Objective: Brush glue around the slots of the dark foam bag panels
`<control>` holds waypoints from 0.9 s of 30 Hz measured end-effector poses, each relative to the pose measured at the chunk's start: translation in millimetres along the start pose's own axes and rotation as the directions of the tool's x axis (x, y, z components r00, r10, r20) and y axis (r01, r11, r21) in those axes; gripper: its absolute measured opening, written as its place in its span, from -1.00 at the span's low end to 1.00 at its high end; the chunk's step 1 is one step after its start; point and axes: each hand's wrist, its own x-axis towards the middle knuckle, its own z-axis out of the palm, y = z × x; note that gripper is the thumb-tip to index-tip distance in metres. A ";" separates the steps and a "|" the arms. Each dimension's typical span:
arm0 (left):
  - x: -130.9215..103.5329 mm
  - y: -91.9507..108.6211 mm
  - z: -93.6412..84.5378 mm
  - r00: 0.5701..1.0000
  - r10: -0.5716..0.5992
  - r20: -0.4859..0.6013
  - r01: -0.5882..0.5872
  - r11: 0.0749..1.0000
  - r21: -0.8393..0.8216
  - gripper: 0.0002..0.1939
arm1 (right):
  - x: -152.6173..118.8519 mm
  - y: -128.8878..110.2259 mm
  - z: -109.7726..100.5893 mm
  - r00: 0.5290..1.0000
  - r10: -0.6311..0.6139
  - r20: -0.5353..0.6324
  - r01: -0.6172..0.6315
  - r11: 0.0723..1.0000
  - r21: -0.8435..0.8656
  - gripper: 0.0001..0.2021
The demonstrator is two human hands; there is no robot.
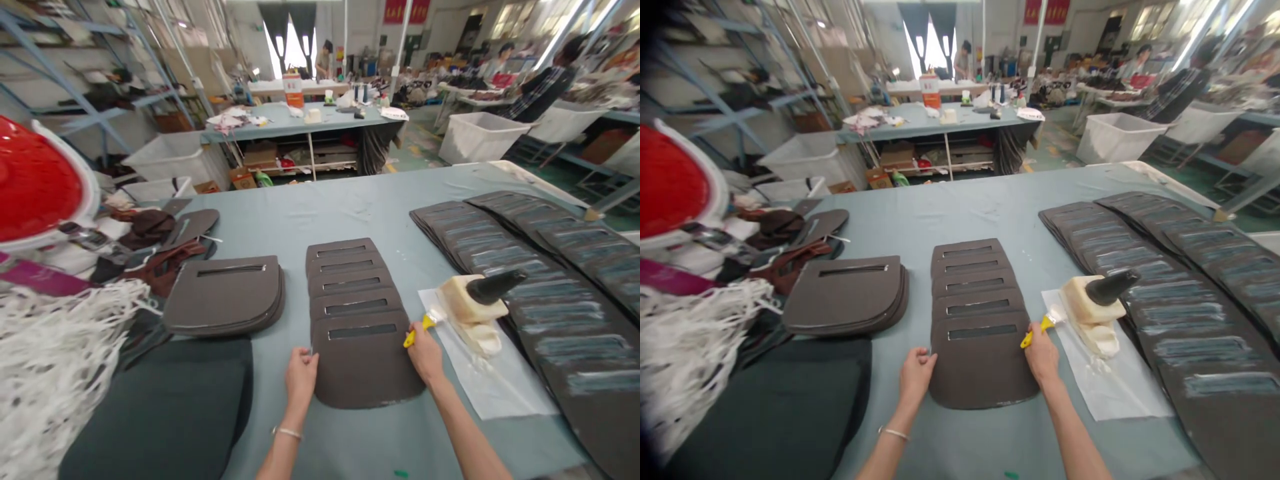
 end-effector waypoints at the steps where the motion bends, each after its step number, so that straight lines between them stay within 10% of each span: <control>1: -0.2 0.7 0.1 1.000 0.004 0.003 -0.005 1.000 0.017 -0.77 | 0.1 -1.2 -1.5 1.000 0.000 0.008 0.000 1.000 0.001 -0.91; 27: 10.7 -3.7 -8.1 0.991 -0.052 0.127 0.036 0.991 0.129 -0.76 | 2.1 2.7 -4.6 0.994 0.062 -0.094 -0.054 0.995 0.086 -0.86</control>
